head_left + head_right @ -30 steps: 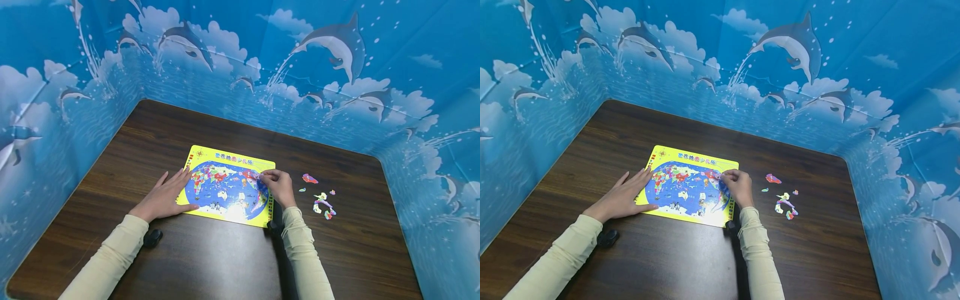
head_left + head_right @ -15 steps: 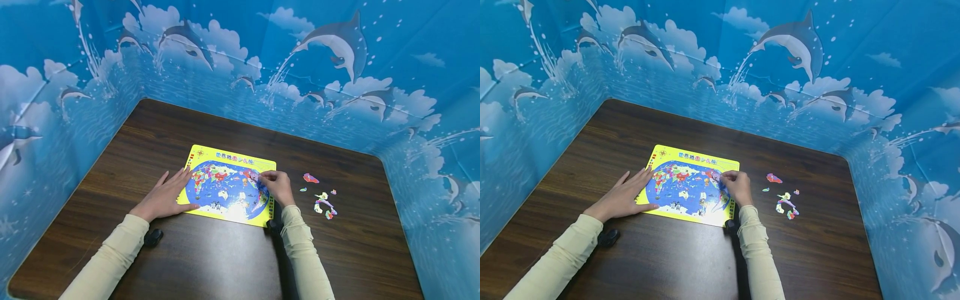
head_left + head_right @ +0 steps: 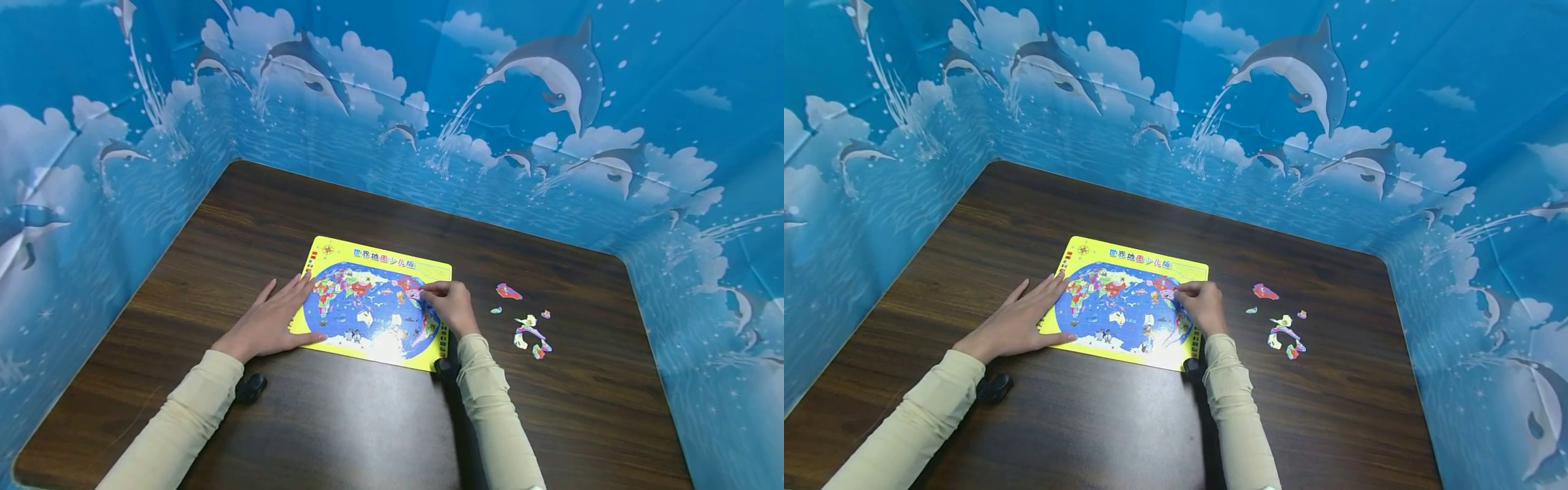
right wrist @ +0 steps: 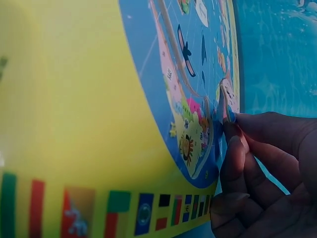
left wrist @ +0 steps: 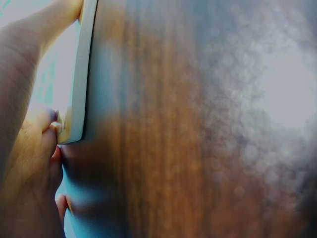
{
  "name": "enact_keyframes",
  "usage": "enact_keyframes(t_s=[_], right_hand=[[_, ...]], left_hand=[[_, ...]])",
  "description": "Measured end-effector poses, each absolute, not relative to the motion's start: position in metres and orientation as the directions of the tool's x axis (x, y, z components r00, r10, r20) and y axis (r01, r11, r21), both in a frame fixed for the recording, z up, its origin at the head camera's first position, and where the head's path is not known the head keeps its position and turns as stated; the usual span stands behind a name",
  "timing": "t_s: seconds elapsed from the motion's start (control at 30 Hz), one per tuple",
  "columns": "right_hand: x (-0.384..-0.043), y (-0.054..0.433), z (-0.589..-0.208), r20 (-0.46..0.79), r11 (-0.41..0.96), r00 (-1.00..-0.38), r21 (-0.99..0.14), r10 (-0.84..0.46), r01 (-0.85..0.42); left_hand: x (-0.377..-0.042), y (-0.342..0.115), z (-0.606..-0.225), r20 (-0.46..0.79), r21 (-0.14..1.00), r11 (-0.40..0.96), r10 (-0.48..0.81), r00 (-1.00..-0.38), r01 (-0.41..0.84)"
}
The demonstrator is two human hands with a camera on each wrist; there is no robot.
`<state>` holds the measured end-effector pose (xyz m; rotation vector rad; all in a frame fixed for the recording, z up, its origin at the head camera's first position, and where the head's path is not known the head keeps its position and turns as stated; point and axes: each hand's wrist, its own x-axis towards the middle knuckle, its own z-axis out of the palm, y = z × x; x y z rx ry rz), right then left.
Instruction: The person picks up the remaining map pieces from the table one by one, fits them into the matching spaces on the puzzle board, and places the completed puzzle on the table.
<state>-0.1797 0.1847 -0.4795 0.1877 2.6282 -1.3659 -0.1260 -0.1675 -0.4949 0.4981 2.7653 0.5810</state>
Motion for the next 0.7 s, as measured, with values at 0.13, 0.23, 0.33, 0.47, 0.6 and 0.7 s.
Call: enact_keyframes(t_s=[0.13, 0.23, 0.33, 0.47, 0.6, 0.7], right_hand=[[-0.1785, 0.1839, -0.4795, -0.201, 0.582, -0.979, -0.793, 0.027, 0.179], [-0.1774, 0.1836, -0.4799, -0.181, 0.597, -0.983, -0.787, 0.021, 0.157], [-0.1763, 0.1831, -0.4798, -0.156, 0.621, -0.988, -0.774, 0.009, 0.128], [-0.1753, 0.1826, -0.4780, -0.121, 0.678, -0.992, -0.732, -0.030, 0.069], [-0.1750, 0.1821, -0.4770, -0.078, 0.731, -0.994, -0.683, -0.076, -0.002], [-0.1746, 0.1821, -0.4774, -0.051, 0.746, -0.994, -0.665, -0.097, -0.039]], left_hand=[[-0.1257, -0.1673, -0.4950, -0.191, 0.430, 0.861, 0.382, -0.904, 0.272], [-0.1255, -0.1671, -0.4948, -0.189, 0.430, 0.861, 0.382, -0.905, 0.273], [-0.1255, -0.1674, -0.4943, -0.186, 0.431, 0.859, 0.383, -0.905, 0.275], [-0.1257, -0.1680, -0.4941, -0.184, 0.433, 0.858, 0.383, -0.905, 0.276], [-0.1257, -0.1680, -0.4946, -0.186, 0.429, 0.860, 0.384, -0.904, 0.277], [-0.1255, -0.1675, -0.4945, -0.186, 0.430, 0.859, 0.385, -0.904, 0.278]])
